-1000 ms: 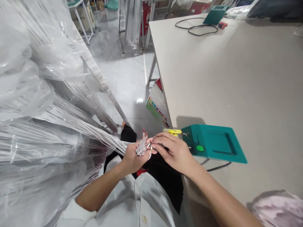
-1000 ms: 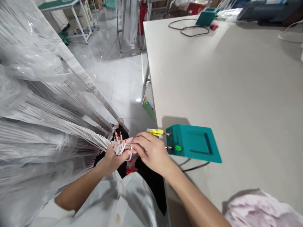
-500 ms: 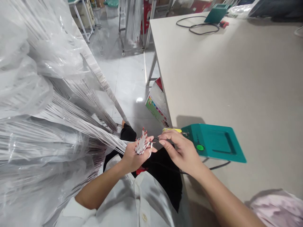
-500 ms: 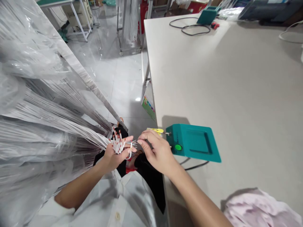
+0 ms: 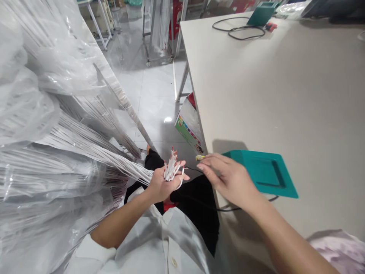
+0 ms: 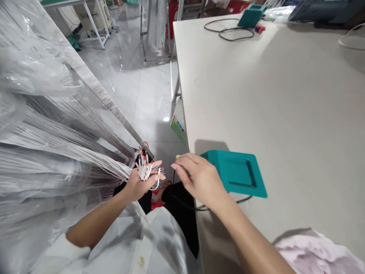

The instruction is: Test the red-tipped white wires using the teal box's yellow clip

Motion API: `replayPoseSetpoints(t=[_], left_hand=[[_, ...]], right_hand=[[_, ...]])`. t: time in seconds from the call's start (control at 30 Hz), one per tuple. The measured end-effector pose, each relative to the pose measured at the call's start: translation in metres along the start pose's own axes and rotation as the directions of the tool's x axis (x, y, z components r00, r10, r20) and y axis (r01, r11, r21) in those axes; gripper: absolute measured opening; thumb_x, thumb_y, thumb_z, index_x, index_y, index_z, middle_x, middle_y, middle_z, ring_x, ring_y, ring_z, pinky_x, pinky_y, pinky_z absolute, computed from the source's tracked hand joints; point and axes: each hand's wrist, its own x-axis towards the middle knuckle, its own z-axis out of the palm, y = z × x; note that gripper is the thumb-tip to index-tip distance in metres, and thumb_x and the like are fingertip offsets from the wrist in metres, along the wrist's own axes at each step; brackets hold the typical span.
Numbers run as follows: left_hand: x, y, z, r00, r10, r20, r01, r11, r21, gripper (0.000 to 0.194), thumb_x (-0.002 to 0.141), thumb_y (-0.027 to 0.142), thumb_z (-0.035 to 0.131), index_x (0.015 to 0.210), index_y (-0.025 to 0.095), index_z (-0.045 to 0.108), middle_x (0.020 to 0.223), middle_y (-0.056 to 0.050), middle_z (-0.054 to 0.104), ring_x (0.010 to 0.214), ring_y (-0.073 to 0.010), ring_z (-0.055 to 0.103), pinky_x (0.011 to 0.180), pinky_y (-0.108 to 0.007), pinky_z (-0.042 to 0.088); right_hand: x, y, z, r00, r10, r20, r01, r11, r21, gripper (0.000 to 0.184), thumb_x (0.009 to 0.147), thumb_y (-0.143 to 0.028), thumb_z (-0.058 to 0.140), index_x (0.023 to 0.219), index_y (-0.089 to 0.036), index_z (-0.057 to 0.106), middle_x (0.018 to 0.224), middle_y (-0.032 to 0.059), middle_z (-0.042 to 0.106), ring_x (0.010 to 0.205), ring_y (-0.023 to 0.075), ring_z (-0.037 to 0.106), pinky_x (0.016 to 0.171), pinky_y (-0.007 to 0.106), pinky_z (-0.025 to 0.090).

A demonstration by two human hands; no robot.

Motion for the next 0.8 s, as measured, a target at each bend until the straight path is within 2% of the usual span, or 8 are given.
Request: replayPoseSetpoints(t=[0.03,0.1,0.2,0.3,0.4,0.57,0.67,0.8], left_hand=[[0.004,0.002,0.0,1.0,-0.006,0.01,0.006,1.0,0.006,0.044,0.074,0.026,0.062,0.116,0.015,0.06,0.085,-0.007,0.073,0.074,-0.018,0.065,0.073,-0.029,0.05],[0.014,0.003,0.001,0.999,-0.004,0.037,0.003,1.0,0.016,0.046,0.075,0.028,0.062,0.119,0.014,0.059,0.085,-0.008,0.073,0.062,-0.0152,0.062,0.064,-0.027,0.049],[0.03,0.0,0.005,0.998,0.038,0.049,-0.038,0.999,0.018,0.049,0.076,0.031,0.06,0.121,0.014,0.056,0.088,-0.009,0.073,0.055,-0.0119,0.057,0.058,-0.024,0.046],[0.042,-0.006,0.01,0.995,0.078,0.055,-0.078,0.997,0.004,0.051,0.075,0.032,0.061,0.122,0.012,0.055,0.085,-0.009,0.073,0.057,-0.0112,0.055,0.057,-0.023,0.044],[0.05,-0.01,0.015,0.994,0.07,0.081,-0.068,0.997,-0.03,0.054,0.074,0.033,0.062,0.123,0.012,0.054,0.084,-0.008,0.073,0.049,-0.0077,0.047,0.049,-0.021,0.038],[0.054,-0.006,0.018,0.994,0.04,0.106,-0.034,0.998,-0.056,0.055,0.074,0.034,0.062,0.124,0.014,0.054,0.086,-0.009,0.072,0.041,-0.004,0.037,0.044,-0.02,0.032],[0.056,-0.006,0.019,0.991,0.03,0.131,-0.023,0.998,-0.058,0.057,0.074,0.036,0.062,0.126,0.014,0.052,0.087,-0.009,0.072,0.041,-0.0049,0.042,0.045,-0.021,0.035],[0.06,-0.011,0.022,0.986,0.042,0.163,-0.033,0.998,-0.061,0.055,0.074,0.034,0.062,0.125,0.014,0.052,0.086,-0.009,0.072,0.049,-0.0094,0.054,0.053,-0.023,0.041]], right_hand=[[-0.001,0.007,-0.003,1.0,0.01,-0.016,-0.011,0.995,-0.102,0.018,0.087,-0.03,0.048,0.089,-0.019,0.061,0.089,0.0087,0.067,0.082,0.0214,0.062,0.072,0.034,0.047],[-0.003,0.019,-0.009,0.999,0.016,0.038,-0.003,0.952,-0.305,0.026,0.084,-0.037,0.051,0.098,-0.017,0.062,0.096,0.0117,0.067,0.088,0.0271,0.061,0.072,0.04,0.044],[-0.001,0.031,-0.015,0.984,0.009,0.176,0.071,0.893,-0.444,0.022,0.085,-0.03,0.049,0.095,-0.017,0.063,0.091,0.0112,0.069,0.091,0.0308,0.06,0.075,0.045,0.04],[0.006,0.037,-0.02,0.969,-0.003,0.246,0.114,0.892,-0.438,0.019,0.085,-0.021,0.046,0.082,-0.02,0.065,0.081,0.0075,0.07,0.086,0.0277,0.061,0.08,0.047,0.036],[0.011,0.042,-0.022,0.959,-0.029,0.284,0.138,0.918,-0.372,0.023,0.086,-0.022,0.045,0.077,-0.024,0.066,0.078,0.0044,0.07,0.082,0.0239,0.062,0.084,0.048,0.033],[0.01,0.055,-0.019,0.959,-0.047,0.278,0.142,0.932,-0.334,0.018,0.085,-0.032,0.048,0.089,-0.025,0.064,0.079,0.0056,0.069,0.08,0.0254,0.062,0.086,0.052,0.034],[0.01,0.058,-0.015,0.956,-0.018,0.291,0.119,0.935,-0.335,0.013,0.082,-0.029,0.053,0.08,-0.022,0.063,0.073,0.0067,0.067,0.083,0.0289,0.062,0.085,0.056,0.035],[0.012,0.057,-0.014,0.962,-0.067,0.264,0.154,0.933,-0.325,0.016,0.081,-0.029,0.054,0.066,-0.023,0.058,0.067,0.0072,0.065,0.086,0.0307,0.062,0.09,0.058,0.034]])
